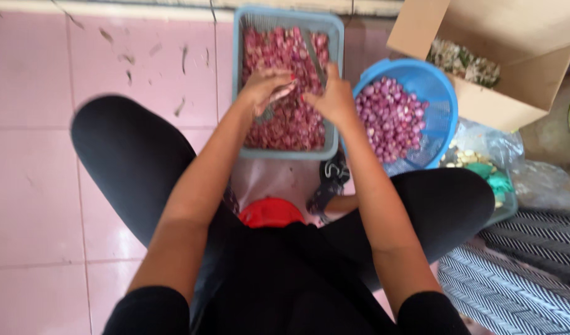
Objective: The person sits on the floor and uses a knife to peel small red onions one by one. Peeled onions are placed into a blue colander while the skins fall into a grey basket.
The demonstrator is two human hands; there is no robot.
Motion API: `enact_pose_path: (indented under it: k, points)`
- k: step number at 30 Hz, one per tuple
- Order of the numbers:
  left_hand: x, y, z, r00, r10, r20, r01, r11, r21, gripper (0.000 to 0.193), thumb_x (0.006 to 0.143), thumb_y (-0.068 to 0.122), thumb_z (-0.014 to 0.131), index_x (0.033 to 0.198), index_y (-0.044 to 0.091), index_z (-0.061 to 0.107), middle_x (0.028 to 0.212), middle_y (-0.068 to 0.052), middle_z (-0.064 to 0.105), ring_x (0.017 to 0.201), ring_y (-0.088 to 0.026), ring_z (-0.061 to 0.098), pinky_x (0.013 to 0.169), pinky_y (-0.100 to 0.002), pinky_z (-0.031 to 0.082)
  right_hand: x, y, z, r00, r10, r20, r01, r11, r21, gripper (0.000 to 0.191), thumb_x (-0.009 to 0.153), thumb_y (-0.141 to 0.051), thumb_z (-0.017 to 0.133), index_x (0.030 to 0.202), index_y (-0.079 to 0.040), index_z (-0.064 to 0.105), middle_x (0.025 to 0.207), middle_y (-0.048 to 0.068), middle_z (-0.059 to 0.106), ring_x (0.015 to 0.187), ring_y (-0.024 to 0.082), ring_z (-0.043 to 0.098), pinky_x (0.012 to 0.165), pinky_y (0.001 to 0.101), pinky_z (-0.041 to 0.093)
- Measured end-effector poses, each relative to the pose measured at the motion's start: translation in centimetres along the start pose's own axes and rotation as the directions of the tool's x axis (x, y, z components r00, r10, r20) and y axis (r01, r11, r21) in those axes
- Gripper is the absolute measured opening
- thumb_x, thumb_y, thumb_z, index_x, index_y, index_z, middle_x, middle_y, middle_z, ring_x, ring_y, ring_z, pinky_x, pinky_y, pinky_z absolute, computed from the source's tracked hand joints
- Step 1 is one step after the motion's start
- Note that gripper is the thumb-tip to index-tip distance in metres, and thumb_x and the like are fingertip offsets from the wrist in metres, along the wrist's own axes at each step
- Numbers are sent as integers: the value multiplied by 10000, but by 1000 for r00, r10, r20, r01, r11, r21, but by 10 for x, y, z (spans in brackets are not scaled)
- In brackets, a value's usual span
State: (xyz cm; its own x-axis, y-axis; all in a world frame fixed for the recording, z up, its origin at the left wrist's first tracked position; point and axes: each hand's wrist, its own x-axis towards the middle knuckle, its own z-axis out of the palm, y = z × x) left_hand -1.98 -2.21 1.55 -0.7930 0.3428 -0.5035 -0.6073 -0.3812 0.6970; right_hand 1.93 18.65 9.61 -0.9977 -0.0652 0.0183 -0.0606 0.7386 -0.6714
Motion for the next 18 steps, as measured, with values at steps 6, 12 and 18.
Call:
enact_pose_path:
  k: [6,12,18]
  points:
    - [3,-13,15,993,-27,114,11,991,136,221,929,140,764,1103,12,718,1052,-80,755,982,-177,735,900,-282,625,-11,-2,5,992,-122,-21,124,970,211,359,846,-150,832,1144,-18,682,922,151,770,854,275,790,768,357,598]
    - [12,-27,29,986,66,156,-119,926,358,224,965,232,672,1094,76,767,1064,-69,784,991,-209,746,914,-356,605,-10,43,-11,998,-33,-44,32,999,-32,306,863,-164,790,1106,-3,696,948,172,775,861,298,781,780,400,602]
    - [-22,-91,37,890,257,376,-376,-51,925,247,916,177,667,1148,127,736,1308,-149,631,1238,-363,585,1026,-527,513,-20,83,-80,949,308,66,-259,883,-392,386,879,-285,756,1079,42,715,924,275,733,883,410,735,830,482,576]
